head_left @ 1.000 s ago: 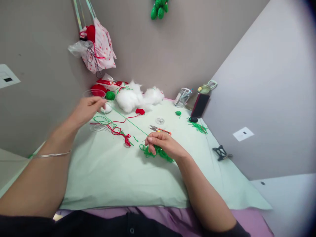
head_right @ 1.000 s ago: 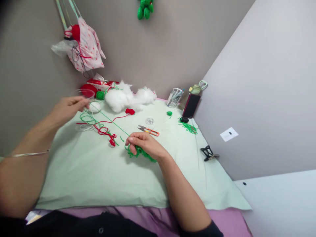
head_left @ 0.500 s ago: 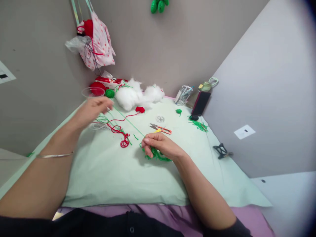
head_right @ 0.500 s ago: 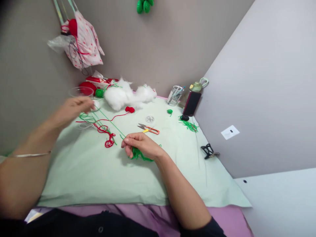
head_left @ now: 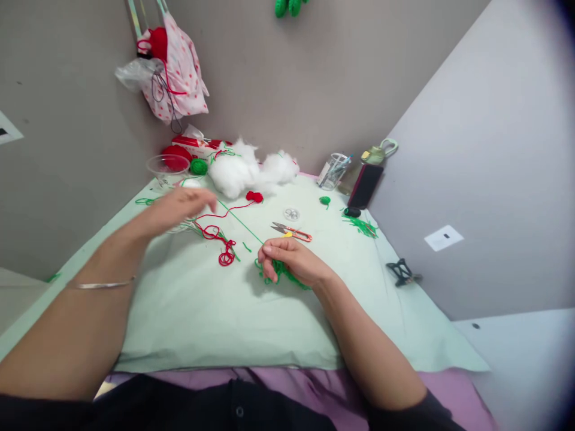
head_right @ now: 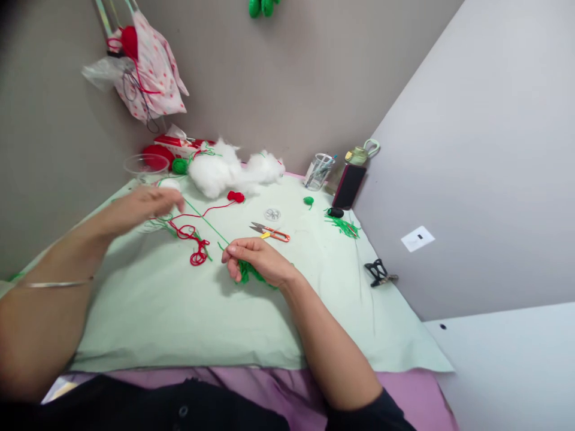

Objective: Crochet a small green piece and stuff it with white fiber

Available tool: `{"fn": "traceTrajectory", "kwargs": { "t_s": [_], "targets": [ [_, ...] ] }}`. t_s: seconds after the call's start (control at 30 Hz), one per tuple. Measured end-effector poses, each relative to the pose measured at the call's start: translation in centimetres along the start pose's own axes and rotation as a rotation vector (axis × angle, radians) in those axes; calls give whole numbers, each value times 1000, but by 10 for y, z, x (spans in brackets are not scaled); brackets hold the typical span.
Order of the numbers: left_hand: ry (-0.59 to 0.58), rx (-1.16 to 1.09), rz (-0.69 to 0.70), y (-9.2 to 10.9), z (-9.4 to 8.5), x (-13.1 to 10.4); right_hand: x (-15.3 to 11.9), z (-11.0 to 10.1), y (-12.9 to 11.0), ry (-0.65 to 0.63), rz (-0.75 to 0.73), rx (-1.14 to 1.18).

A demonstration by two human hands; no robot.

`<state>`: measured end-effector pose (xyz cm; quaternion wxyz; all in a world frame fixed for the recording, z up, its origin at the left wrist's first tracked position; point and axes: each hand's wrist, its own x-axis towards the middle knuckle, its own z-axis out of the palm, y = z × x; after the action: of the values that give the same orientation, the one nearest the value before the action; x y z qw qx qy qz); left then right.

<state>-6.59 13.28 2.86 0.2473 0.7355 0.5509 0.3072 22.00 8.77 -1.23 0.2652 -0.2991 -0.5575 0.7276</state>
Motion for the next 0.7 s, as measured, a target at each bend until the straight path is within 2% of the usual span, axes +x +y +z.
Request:
{"fn": "traceTrajectory", "kwargs": {
  "t_s": [0.03,0.1,0.17,0.2,0.23,0.27,0.33,0.37,0.4,0.43,0.47,0.53,0.6,0.63,0.7],
  "targets": [
    [197,36,-43,-9,-9,3,0,0,0,-2,3,0],
    [391,78,-72,-15,-14,5,1,2,0,-8,15,2],
    [442,71,-28,-2,0,2,2,3,0,-8,33,3],
    [399,43,12,9,13,-2,2,4,1,-6,41,2],
    [296,4,64,22,26,-6,3,4,1,-3,45,1],
    [131,-47,124,33,38,-10,3,4,2,0,45,-2],
    [-490,-208,232,48,53,-16,3,3,3,8,38,-2],
    [-663,-220,224,49,55,-17,3,3,4,11,38,0],
    [-760,-212,194,45,52,-17,3,3,4,14,40,3],
    [-739,-194,147,37,45,-15,2,2,3,13,45,5],
    [-667,-188,123,24,35,-11,2,2,3,11,50,5],
    [-389,-198,69,-6,10,-3,1,2,1,7,49,-2],
    [58,-168,7,-34,-12,5,1,3,-1,15,45,-11],
    [192,-156,-1,-44,-19,8,1,3,-1,21,48,-11],
    [318,-120,-9,-50,-23,11,1,4,-2,24,65,-5]
  ]
}}
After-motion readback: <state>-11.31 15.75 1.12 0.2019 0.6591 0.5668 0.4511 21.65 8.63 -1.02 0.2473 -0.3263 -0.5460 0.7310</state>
